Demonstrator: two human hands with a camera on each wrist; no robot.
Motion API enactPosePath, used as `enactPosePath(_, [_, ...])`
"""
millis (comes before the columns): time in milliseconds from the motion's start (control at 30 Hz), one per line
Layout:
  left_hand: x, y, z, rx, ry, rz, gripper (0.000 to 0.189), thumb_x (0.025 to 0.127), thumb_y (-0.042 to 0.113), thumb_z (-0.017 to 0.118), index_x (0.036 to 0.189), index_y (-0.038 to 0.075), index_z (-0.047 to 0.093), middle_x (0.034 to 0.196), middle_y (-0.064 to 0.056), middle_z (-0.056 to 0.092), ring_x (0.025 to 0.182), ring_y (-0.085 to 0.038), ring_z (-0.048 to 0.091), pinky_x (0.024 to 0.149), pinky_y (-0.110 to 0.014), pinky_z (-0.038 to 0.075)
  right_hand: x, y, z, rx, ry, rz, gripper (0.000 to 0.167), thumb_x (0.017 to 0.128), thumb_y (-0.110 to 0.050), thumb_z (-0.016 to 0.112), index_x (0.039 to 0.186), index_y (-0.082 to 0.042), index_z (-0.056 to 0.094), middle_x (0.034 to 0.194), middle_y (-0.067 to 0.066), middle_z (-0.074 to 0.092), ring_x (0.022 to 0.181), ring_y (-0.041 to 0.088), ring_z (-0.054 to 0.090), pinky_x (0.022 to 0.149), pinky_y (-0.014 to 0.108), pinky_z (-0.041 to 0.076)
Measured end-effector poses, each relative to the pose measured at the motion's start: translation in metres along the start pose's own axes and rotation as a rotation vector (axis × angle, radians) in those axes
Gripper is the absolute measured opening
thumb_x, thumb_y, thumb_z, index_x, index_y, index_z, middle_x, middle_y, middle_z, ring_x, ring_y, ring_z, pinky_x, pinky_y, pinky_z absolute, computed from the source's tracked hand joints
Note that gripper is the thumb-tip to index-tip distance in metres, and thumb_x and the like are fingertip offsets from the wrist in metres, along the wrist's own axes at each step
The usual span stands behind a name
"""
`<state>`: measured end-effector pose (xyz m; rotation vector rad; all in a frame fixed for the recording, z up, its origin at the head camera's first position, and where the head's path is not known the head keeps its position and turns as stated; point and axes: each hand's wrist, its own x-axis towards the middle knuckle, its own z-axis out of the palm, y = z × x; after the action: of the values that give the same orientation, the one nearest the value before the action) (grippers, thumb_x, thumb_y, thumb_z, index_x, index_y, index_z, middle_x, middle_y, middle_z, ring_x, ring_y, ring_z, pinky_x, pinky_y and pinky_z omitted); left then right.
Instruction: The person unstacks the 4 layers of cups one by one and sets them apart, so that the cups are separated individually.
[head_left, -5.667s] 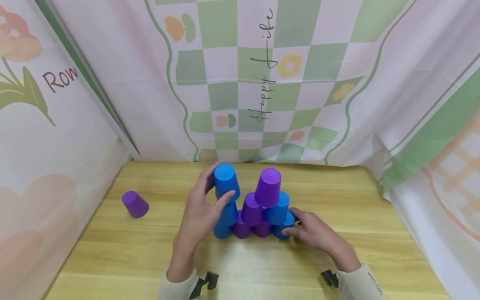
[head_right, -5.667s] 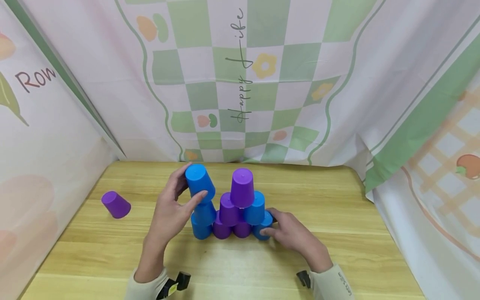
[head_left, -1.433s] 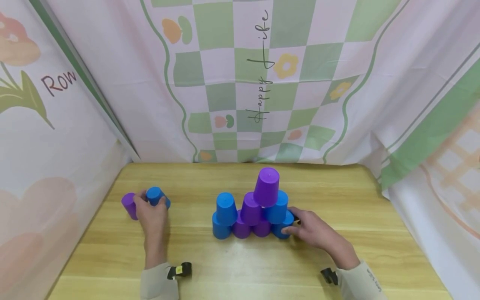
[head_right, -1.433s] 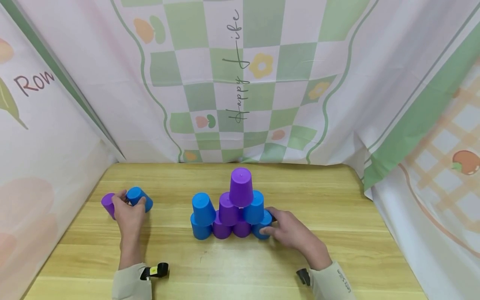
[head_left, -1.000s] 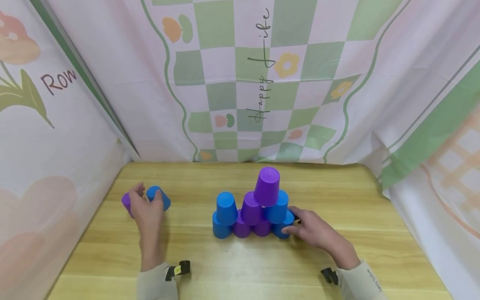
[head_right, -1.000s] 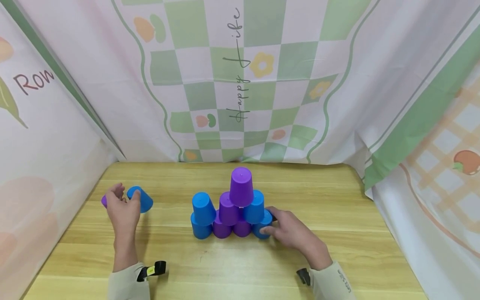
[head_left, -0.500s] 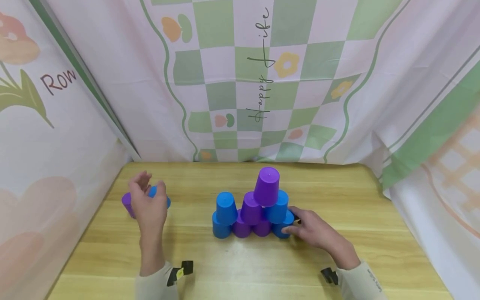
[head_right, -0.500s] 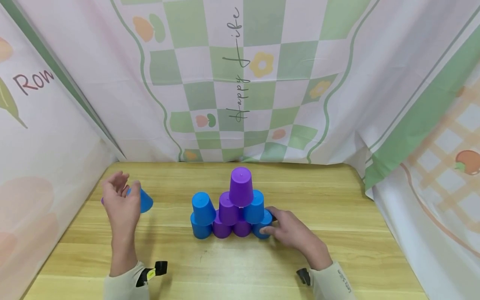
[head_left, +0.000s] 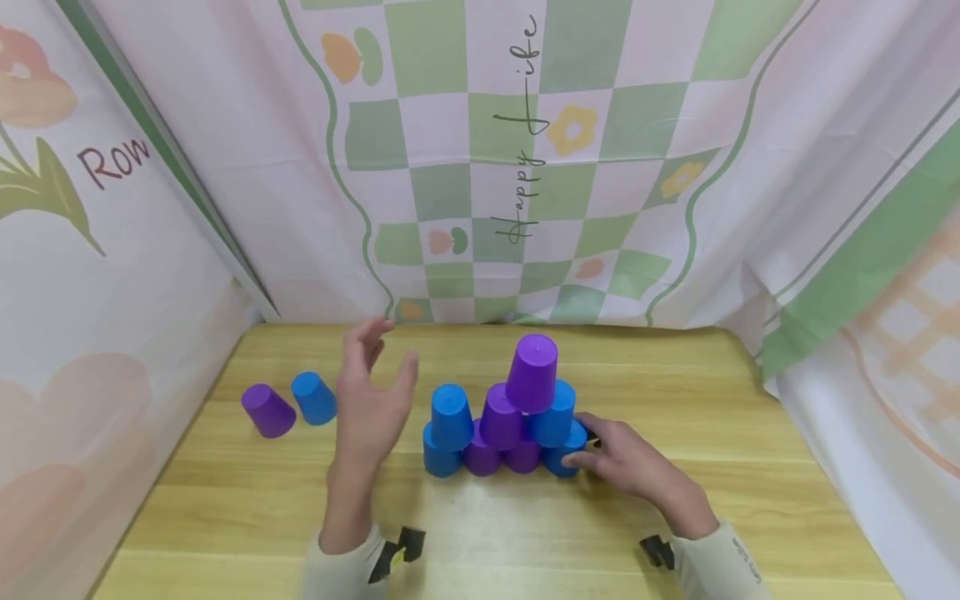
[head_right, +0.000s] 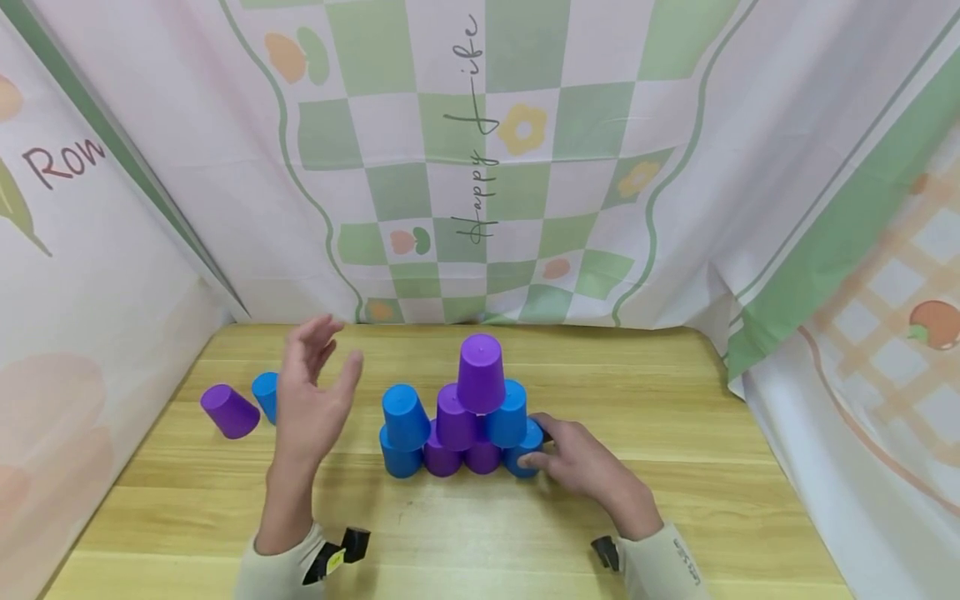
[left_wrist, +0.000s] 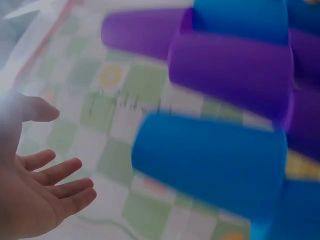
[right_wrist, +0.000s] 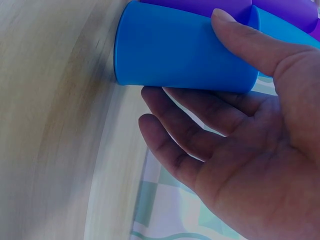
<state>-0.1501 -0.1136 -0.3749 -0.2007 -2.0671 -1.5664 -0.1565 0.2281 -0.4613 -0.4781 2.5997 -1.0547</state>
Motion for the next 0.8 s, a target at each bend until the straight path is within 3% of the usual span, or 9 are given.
enactPosePath(167, [-0.002,0.025,0.024,0.005,-0.109,0.159,0.061,0.095,0.01,0.077,0.148,0.005,0.048,0.147,-0.009,0.058,0.142,-0.025,0.053,0.125,-0.043,0.039,0.001,0.0,0.0,-0.01,0.014,-0.022,0.044,0.096,-0.032,0.078,0.13,-0.007,0.064,0.121,0.009,0.074,0.11,0.028,0.07,0.094,0.052,0.061])
enactPosePath(300, [-0.005,0.038,0.038,0.018,-0.179,0.219,0.07,0.091,0.015,0.082,0.151,0.005,0.047,0.151,-0.008,0.056,0.145,-0.022,0.05,0.124,-0.045,0.039,0.001,0.001,0.0,-0.017,0.021,-0.04,0.043,0.096,-0.031,0.078,0.129,-0.006,0.065,0.12,0.009,0.075,0.11,0.029,0.071,0.094,0.053,0.06])
enactPosePath(600, [-0.012,0.05,0.06,0.139,-0.322,0.178,0.093,0.087,0.043,0.087,0.161,0.015,0.038,0.161,-0.004,0.048,0.15,-0.021,0.044,0.122,-0.05,0.042,0.0,0.001,-0.001,-0.015,0.005,-0.044,0.045,0.097,-0.03,0.077,0.131,-0.004,0.064,0.12,0.011,0.075,0.109,0.031,0.072,0.094,0.054,0.061])
enactPosePath(800, [-0.016,0.048,0.072,0.181,-0.34,0.115,0.093,0.087,0.041,0.088,0.161,0.014,0.039,0.162,-0.005,0.047,0.149,-0.025,0.047,0.119,-0.052,0.045,0.0,0.0,-0.002,-0.005,-0.001,-0.04,0.045,0.098,-0.029,0.077,0.132,-0.004,0.063,0.12,0.012,0.075,0.11,0.031,0.071,0.094,0.054,0.061])
